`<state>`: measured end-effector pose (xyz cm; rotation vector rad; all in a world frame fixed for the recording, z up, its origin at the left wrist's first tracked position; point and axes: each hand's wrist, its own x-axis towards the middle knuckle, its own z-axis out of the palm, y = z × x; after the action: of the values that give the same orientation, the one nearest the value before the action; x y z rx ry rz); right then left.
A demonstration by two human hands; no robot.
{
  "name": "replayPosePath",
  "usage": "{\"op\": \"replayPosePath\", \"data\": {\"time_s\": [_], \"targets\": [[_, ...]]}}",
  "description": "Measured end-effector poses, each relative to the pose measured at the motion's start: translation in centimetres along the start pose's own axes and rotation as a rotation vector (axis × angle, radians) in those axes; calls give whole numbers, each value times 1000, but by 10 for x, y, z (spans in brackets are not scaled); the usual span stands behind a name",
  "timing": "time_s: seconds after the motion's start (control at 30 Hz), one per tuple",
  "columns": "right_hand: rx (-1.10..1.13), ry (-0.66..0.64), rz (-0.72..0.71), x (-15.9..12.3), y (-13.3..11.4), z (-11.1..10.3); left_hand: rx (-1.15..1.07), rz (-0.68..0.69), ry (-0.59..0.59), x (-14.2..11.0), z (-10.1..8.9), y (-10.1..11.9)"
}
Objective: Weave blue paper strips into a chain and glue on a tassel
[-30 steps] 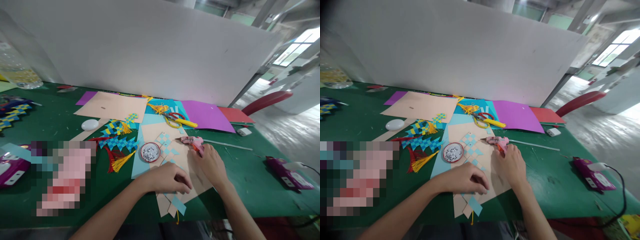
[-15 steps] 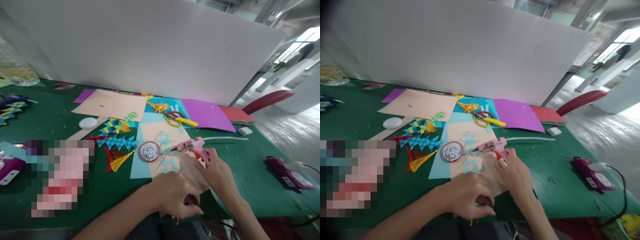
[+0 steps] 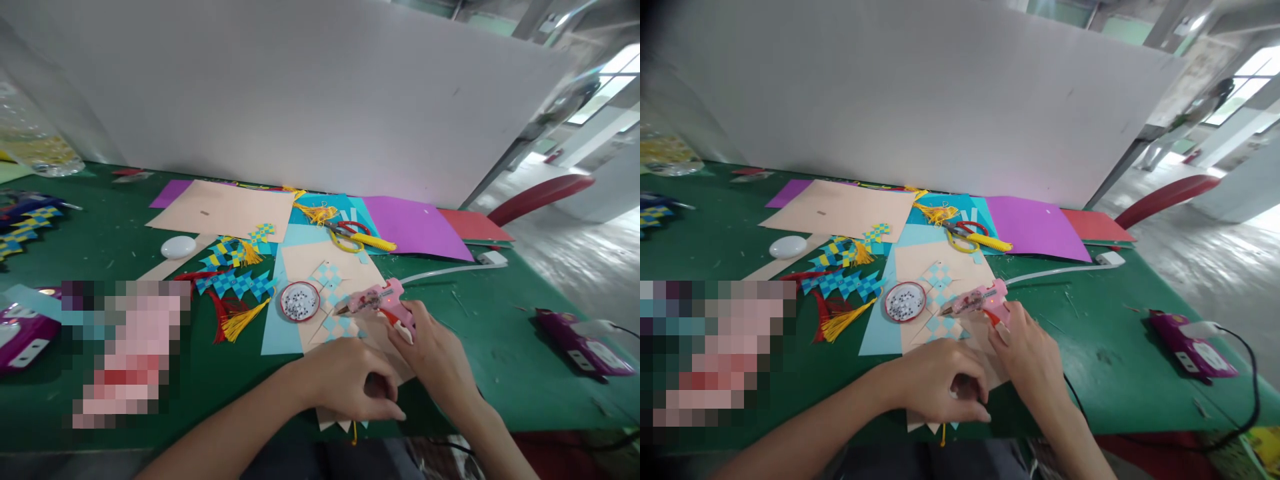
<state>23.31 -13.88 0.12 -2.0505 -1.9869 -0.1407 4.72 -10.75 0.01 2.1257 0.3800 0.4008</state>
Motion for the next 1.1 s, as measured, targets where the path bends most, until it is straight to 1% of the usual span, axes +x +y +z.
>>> {"op": "replayPosePath", "data": {"time_s": [0.37,0.57,0.67,0.87,1.1], "targets": [[-30,-48,23,-1,-3,0,-25,-10,-5,2,-1,-1],[-52,-53,47,2,-6,-6,-27,-18,-13,2,1,-2],[-51,-72,43,2,-7,-7,-33,-22,-17,2,0,-1],[-58,-59,41,2,-8,-10,-20,-30,-31,3,-3,3],[-41,-74,27,3,-9,-11,-1,-35,-28,3,-2,2]]}}
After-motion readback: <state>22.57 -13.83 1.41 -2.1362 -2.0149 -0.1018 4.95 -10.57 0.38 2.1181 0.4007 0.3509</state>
